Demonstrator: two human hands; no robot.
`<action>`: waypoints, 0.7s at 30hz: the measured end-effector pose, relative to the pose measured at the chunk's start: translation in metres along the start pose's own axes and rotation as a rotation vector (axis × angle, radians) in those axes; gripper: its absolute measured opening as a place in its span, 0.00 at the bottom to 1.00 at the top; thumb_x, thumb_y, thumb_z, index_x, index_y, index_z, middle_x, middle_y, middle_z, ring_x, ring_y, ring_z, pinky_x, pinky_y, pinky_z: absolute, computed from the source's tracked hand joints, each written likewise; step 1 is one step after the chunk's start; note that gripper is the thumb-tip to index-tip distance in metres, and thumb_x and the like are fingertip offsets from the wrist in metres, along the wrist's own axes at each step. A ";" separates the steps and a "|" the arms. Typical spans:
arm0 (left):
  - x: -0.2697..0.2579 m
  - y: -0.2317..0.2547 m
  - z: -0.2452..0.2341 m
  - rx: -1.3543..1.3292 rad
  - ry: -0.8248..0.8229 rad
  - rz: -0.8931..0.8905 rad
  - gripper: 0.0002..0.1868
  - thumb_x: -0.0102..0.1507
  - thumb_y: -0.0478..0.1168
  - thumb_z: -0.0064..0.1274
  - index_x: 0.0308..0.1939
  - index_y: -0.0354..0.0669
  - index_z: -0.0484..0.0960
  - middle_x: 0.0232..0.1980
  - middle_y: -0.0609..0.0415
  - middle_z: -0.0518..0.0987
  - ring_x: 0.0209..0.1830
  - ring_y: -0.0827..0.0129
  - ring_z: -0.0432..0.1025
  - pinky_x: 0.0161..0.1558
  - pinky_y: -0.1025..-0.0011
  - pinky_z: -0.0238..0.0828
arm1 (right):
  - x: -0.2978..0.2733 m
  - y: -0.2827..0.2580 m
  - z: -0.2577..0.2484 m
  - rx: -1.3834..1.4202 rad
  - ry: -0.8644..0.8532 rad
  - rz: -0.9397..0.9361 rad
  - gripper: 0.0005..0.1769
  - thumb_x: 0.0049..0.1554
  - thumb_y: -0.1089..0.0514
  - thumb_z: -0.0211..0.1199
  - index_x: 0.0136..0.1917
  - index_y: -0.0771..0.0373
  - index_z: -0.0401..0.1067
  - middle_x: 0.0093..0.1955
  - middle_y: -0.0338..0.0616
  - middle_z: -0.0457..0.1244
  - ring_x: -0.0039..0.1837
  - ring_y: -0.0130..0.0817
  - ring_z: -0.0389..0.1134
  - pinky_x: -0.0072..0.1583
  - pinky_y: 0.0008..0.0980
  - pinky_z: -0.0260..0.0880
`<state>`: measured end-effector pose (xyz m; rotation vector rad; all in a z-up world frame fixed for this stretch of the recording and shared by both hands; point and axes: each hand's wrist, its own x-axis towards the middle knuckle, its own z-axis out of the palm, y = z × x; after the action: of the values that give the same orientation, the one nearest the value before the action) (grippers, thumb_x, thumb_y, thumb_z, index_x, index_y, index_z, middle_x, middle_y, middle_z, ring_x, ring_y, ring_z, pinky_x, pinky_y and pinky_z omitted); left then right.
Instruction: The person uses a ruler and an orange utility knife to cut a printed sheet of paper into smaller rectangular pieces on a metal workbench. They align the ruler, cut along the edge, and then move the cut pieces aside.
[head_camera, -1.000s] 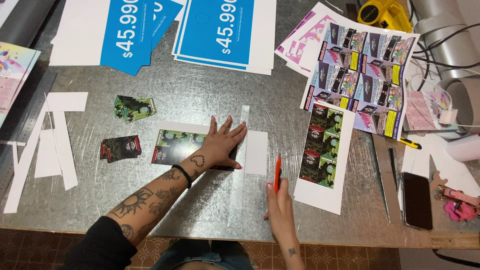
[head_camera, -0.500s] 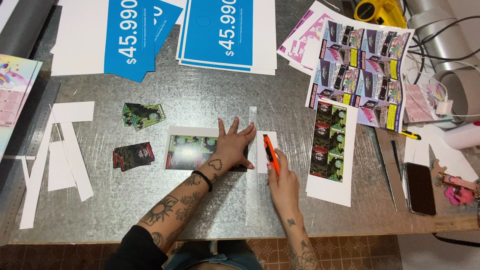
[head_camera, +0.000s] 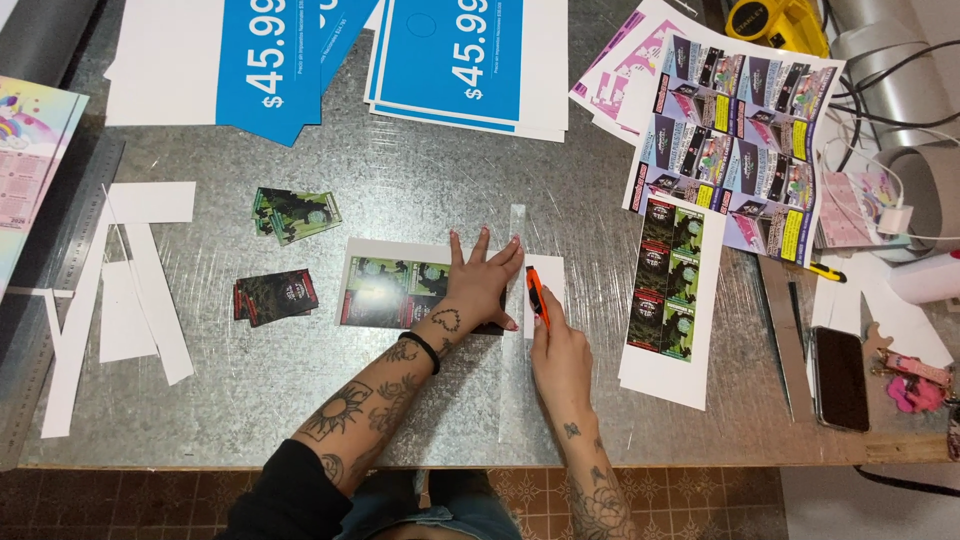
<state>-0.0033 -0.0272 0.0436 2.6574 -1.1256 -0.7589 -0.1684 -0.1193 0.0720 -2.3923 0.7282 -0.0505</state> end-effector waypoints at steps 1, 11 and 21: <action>-0.002 0.002 0.001 -0.003 -0.001 0.002 0.71 0.46 0.66 0.78 0.86 0.55 0.55 0.90 0.65 0.51 0.90 0.40 0.33 0.78 0.23 0.07 | -0.002 0.001 0.000 -0.004 -0.001 0.002 0.26 0.68 0.57 0.53 0.78 0.48 0.66 0.49 0.67 0.74 0.49 0.64 0.78 0.50 0.54 0.75; -0.006 0.007 -0.007 -0.005 -0.008 -0.032 0.69 0.48 0.64 0.77 0.86 0.56 0.56 0.90 0.67 0.52 0.90 0.40 0.30 0.77 0.24 0.03 | 0.005 -0.021 -0.010 -0.118 -0.064 -0.015 0.27 0.65 0.58 0.56 0.77 0.49 0.70 0.50 0.69 0.74 0.53 0.67 0.77 0.52 0.58 0.77; 0.015 0.007 0.007 0.315 -0.177 -0.058 0.77 0.51 0.83 0.63 0.89 0.64 0.32 0.92 0.71 0.27 0.89 0.40 0.15 0.70 0.14 0.05 | -0.001 0.014 0.008 -0.133 -0.108 -0.035 0.32 0.68 0.59 0.50 0.85 0.51 0.60 0.26 0.47 0.62 0.26 0.42 0.60 0.33 0.44 0.58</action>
<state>-0.0023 -0.0420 0.0337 2.9391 -1.3147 -0.9102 -0.1743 -0.1232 0.0574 -2.5118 0.6579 0.1150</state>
